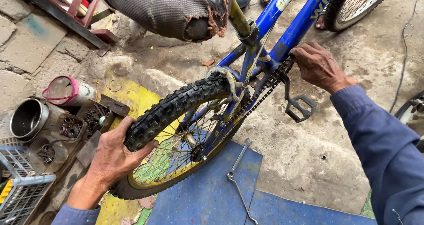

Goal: The person repairs the rear wheel of a blue bicycle, using a wrench to loosen and tighten the axle nuts while steadying the wheel by hand. They reposition the wheel in the frame, adjust the chain over the sprocket, and spin the wheel to check its movement.

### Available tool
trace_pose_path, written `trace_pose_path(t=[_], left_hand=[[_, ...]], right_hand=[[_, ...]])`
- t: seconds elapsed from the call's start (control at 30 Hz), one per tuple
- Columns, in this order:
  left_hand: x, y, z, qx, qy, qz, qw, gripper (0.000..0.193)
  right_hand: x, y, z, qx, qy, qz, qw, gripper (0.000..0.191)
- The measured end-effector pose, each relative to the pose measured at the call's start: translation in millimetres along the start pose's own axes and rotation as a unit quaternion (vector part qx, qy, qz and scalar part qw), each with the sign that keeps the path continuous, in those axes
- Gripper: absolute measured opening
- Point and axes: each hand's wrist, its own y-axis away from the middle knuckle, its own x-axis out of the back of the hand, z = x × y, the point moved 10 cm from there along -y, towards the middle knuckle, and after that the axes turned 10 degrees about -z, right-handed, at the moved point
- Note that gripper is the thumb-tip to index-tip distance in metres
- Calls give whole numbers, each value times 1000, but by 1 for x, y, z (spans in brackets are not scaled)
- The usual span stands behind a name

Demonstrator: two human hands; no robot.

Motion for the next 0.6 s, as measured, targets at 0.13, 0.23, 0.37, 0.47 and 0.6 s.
trace_pose_path(t=[0.13, 0.23, 0.37, 0.47, 0.6], left_hand=[[0, 2, 0, 3, 2, 4, 1000, 47], [2, 4, 2, -7, -11, 16, 1000, 46], [3, 6, 2, -12, -19, 20, 1000, 45], [2, 5, 0, 0, -10, 17, 1000, 46], [2, 4, -1, 16, -12, 17, 1000, 46]], right_hand=[[-16, 6, 15, -13, -9, -10, 1000, 18], [-26, 9, 18, -5, -35, 12, 999, 12], [-35, 11, 24, -51, -63, -2, 997, 8], [-16, 12, 16, -19, -69, 32, 997, 14], [-6, 0, 6, 15, 21, -22, 999, 17]])
